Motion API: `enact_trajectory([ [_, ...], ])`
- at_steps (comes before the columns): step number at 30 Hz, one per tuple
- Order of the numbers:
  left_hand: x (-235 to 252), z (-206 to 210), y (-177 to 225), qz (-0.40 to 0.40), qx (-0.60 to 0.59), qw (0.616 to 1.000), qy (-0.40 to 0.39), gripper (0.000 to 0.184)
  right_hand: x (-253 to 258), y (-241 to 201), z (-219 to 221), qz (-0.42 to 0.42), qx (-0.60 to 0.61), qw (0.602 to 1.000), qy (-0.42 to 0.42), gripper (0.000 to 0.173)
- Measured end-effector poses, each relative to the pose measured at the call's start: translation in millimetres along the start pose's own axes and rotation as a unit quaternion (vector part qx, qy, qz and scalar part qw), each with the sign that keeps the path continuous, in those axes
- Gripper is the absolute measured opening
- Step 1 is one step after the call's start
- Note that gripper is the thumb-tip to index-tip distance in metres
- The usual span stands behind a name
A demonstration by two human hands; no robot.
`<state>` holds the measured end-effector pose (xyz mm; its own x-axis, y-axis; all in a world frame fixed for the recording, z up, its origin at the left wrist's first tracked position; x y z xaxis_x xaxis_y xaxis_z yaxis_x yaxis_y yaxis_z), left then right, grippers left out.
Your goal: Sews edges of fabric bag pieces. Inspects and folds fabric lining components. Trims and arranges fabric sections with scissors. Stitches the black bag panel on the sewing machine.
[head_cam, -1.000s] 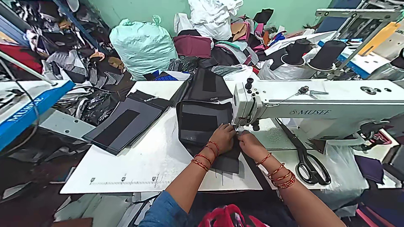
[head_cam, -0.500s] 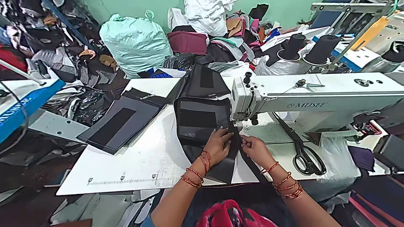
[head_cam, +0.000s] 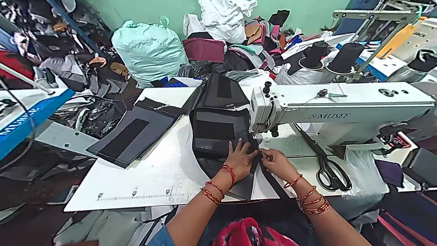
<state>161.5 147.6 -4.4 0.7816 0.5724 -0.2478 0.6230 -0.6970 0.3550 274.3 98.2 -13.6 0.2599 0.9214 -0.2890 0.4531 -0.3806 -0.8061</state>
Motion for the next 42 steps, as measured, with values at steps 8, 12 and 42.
enact_trajectory([
  [8,-4,-4,-8,0.044,-0.1,0.982,0.153,0.04,-6,-24,9,-0.049,-0.194,0.98,-0.021,0.046],
  [12,0,-2,-7,0.024,-0.062,0.992,0.109,0.05,-5,-30,21,-0.064,-0.282,0.957,-0.031,0.044],
  [42,14,-21,-15,0.159,-0.077,0.956,0.233,0.045,7,2,-4,-0.042,0.017,0.987,0.154,0.036],
])
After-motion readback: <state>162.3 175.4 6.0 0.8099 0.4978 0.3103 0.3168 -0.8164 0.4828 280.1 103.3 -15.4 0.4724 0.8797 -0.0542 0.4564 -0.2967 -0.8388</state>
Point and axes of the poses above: each hand's wrist, its own x-axis towards the middle knuckle, its own z-axis out of the palm, y = z × x, the point moved 9 cm from there along x, towards the middle knuckle, and after that the axes turned 5 degrees about y, right-handed, at the moved point
